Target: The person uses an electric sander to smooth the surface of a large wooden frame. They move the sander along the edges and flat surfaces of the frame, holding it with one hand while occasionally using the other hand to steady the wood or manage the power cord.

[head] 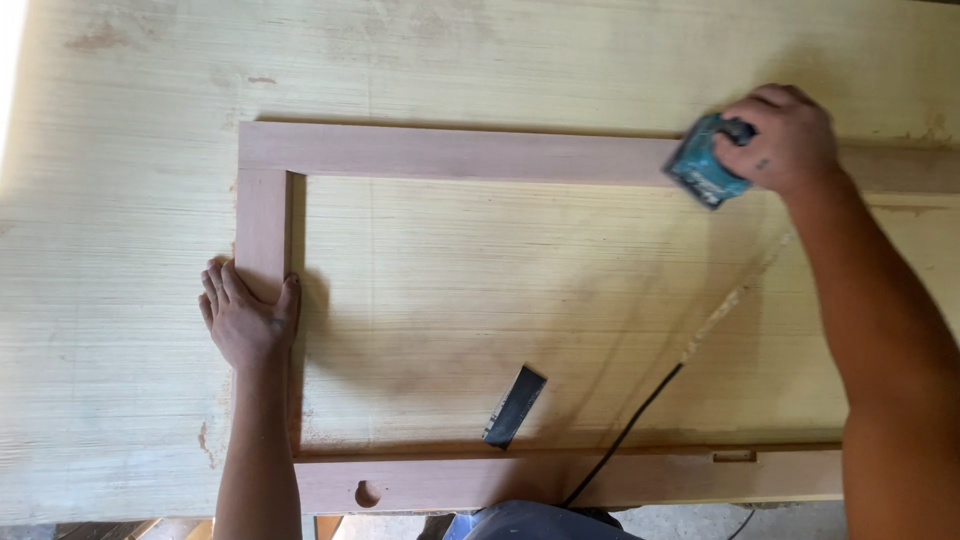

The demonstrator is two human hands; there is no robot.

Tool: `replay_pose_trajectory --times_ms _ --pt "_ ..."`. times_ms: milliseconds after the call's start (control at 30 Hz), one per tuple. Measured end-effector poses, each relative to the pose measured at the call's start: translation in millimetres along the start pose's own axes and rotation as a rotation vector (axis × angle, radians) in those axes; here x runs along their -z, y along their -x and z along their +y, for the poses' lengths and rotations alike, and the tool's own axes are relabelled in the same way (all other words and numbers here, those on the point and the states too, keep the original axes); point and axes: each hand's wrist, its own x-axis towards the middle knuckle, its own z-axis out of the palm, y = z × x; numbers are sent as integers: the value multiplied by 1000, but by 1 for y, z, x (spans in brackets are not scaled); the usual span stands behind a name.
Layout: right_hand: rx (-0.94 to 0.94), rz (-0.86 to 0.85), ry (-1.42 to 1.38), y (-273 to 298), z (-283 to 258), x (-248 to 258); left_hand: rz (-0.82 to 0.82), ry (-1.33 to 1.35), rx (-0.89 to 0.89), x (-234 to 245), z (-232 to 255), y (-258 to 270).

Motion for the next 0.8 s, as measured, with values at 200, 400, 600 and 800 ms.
replay_pose_trajectory --times_ms 200,400,600,800 --pt "-23 65 123 62 80 -12 -41 -22 39 2 7 -1" --pt "90 47 -85 18 -1 9 3 -6 15 1 7 -1" --pt "173 33 -110 -58 -104 27 -36 23 26 3 4 -1" --pt "308 164 -299 -137 -200 29 9 18 7 -7 -6 -1"
